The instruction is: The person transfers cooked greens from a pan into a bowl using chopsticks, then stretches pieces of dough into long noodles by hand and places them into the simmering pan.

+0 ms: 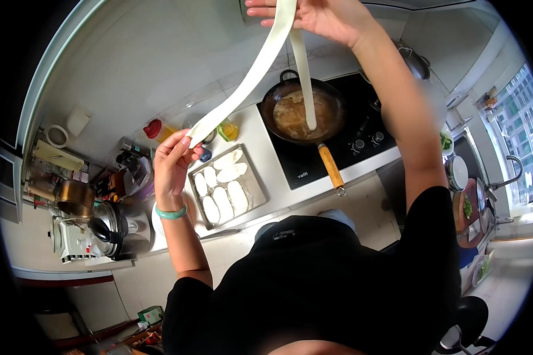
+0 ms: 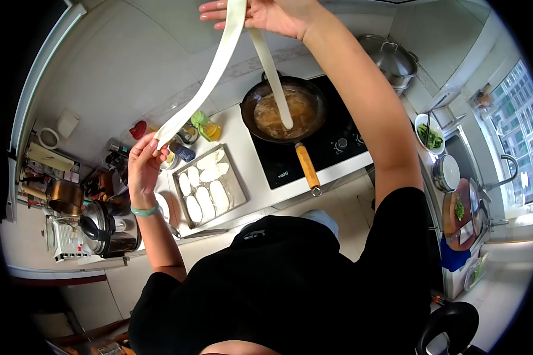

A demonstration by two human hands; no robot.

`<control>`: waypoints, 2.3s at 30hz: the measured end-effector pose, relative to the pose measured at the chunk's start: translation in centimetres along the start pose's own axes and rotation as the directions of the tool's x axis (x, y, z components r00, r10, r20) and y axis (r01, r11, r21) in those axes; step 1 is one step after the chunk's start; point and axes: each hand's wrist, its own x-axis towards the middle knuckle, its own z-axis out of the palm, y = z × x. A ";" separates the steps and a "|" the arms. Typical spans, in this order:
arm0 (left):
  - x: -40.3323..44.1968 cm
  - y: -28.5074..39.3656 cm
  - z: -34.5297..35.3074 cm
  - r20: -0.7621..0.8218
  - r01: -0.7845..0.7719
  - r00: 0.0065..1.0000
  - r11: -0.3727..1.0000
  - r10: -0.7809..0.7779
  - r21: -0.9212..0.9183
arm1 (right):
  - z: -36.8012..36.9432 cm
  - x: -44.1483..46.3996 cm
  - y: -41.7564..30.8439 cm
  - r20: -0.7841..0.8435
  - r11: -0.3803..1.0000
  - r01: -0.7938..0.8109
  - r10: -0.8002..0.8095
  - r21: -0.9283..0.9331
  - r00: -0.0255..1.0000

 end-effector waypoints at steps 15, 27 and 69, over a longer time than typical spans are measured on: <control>4.0 -5.3 4.0 -0.119 0.140 0.983 0.990 -0.137 0.020 | -11.9 -1.2 3.3 -0.182 0.999 0.043 -0.046 -0.023 0.982; 3.8 -6.7 6.7 -0.308 0.119 0.949 0.983 -0.073 0.136 | -15.4 -0.1 5.5 -0.156 0.998 0.039 -0.031 0.050 0.987; 10.6 10.6 21.2 0.151 -0.306 0.920 0.423 0.361 0.853 | -19.1 -4.7 19.6 -0.267 0.601 -0.796 0.757 -0.076 0.597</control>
